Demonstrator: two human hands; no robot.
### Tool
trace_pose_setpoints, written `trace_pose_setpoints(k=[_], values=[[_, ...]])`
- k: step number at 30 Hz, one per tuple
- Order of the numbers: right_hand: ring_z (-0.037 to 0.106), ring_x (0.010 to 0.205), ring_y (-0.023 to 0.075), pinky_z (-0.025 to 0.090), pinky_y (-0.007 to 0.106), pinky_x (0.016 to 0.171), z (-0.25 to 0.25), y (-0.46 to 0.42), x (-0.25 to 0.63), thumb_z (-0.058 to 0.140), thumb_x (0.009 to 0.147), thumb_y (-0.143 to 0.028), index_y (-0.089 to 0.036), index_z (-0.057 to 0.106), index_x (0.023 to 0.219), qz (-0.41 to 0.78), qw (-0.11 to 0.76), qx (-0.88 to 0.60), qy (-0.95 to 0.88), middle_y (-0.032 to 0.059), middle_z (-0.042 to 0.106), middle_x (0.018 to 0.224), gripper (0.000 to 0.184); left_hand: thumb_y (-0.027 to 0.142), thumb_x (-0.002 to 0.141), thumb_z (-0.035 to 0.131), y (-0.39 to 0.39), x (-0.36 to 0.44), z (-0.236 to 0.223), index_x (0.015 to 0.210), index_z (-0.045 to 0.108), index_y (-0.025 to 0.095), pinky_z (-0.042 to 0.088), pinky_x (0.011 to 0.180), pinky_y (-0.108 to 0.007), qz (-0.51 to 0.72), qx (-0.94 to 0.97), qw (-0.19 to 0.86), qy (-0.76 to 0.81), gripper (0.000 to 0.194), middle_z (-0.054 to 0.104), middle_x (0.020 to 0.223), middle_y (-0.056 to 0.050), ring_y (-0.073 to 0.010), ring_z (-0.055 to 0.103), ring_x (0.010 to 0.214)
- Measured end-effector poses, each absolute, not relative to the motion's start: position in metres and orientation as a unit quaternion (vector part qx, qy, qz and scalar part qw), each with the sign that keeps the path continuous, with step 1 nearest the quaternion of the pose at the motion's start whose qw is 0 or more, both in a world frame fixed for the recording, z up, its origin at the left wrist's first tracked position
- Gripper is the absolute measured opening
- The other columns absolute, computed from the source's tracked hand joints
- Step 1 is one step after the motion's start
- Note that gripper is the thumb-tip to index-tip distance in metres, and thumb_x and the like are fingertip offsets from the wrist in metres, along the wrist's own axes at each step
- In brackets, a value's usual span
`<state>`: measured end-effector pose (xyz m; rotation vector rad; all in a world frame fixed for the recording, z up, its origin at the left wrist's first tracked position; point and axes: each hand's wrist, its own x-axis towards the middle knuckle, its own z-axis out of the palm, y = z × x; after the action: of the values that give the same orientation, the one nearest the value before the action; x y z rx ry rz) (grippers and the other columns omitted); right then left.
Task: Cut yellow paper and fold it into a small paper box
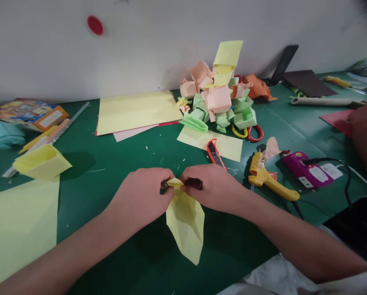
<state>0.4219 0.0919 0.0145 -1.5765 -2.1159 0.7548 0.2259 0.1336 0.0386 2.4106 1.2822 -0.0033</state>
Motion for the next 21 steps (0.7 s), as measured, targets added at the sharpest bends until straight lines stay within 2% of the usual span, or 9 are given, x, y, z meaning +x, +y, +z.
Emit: trace_pose_setpoints(k=[2, 5, 8, 14, 17, 21], values=[[0.062, 0.075, 0.0140, 0.040, 0.025, 0.067, 0.013, 0.093, 0.422, 0.066, 0.082, -0.011, -0.022, 0.070, 0.087, 0.273, 0.223, -0.549, -0.758, -0.0010, 0.072, 0.085, 0.013, 0.030, 0.087, 0.050, 0.135, 0.224, 0.037, 0.079, 0.071, 0.027, 0.033, 0.053, -0.028, -0.002, 0.867, 0.192, 0.459, 0.022, 0.071, 0.073, 0.001, -0.0185, 0.059, 0.064], [0.066, 0.082, 0.0159, 0.045, 0.027, 0.073, 0.012, 0.093, 0.422, 0.066, 0.080, -0.007, -0.020, 0.070, 0.079, 0.271, 0.258, -0.543, -0.752, 0.0009, 0.074, 0.088, 0.014, 0.033, 0.087, 0.052, 0.136, 0.221, 0.033, 0.073, 0.070, 0.026, 0.032, 0.053, -0.029, 0.010, 0.877, 0.170, 0.449, 0.024, 0.071, 0.071, 0.000, -0.0186, 0.058, 0.064], [0.066, 0.080, 0.0150, 0.045, 0.026, 0.071, 0.012, 0.093, 0.423, 0.065, 0.080, -0.005, -0.020, 0.068, 0.075, 0.290, 0.264, -0.554, -0.734, -0.0005, 0.074, 0.085, 0.017, 0.035, 0.088, 0.050, 0.135, 0.219, 0.029, 0.069, 0.068, 0.024, 0.035, 0.056, -0.030, 0.022, 0.887, 0.154, 0.434, 0.028, 0.071, 0.074, -0.001, -0.0203, 0.061, 0.071], [0.060, 0.066, 0.0110, 0.042, 0.023, 0.060, 0.009, 0.093, 0.425, 0.065, 0.081, -0.008, -0.020, 0.065, 0.075, 0.320, 0.272, -0.566, -0.709, -0.0045, 0.068, 0.072, 0.013, 0.028, 0.088, 0.053, 0.132, 0.217, 0.026, 0.082, 0.066, 0.026, 0.039, 0.061, -0.030, 0.065, 0.887, 0.150, 0.432, 0.014, 0.072, 0.084, 0.001, -0.0199, 0.063, 0.078], [0.063, 0.069, 0.0108, 0.045, 0.022, 0.064, 0.005, 0.094, 0.426, 0.063, 0.078, -0.004, -0.021, 0.066, 0.081, 0.331, 0.291, -0.539, -0.718, -0.0044, 0.070, 0.078, 0.018, 0.022, 0.085, 0.054, 0.132, 0.218, 0.026, 0.083, 0.063, 0.026, 0.041, 0.062, -0.029, 0.067, 0.880, 0.183, 0.432, 0.010, 0.072, 0.088, 0.002, -0.0180, 0.064, 0.078], [0.065, 0.074, 0.0115, 0.048, 0.022, 0.069, 0.004, 0.094, 0.427, 0.060, 0.074, 0.002, -0.021, 0.068, 0.083, 0.318, 0.307, -0.506, -0.741, -0.0033, 0.071, 0.082, 0.026, 0.016, 0.083, 0.050, 0.133, 0.217, 0.024, 0.087, 0.065, 0.025, 0.046, 0.071, -0.028, 0.075, 0.892, 0.212, 0.393, 0.017, 0.073, 0.097, 0.001, -0.0179, 0.067, 0.087]])
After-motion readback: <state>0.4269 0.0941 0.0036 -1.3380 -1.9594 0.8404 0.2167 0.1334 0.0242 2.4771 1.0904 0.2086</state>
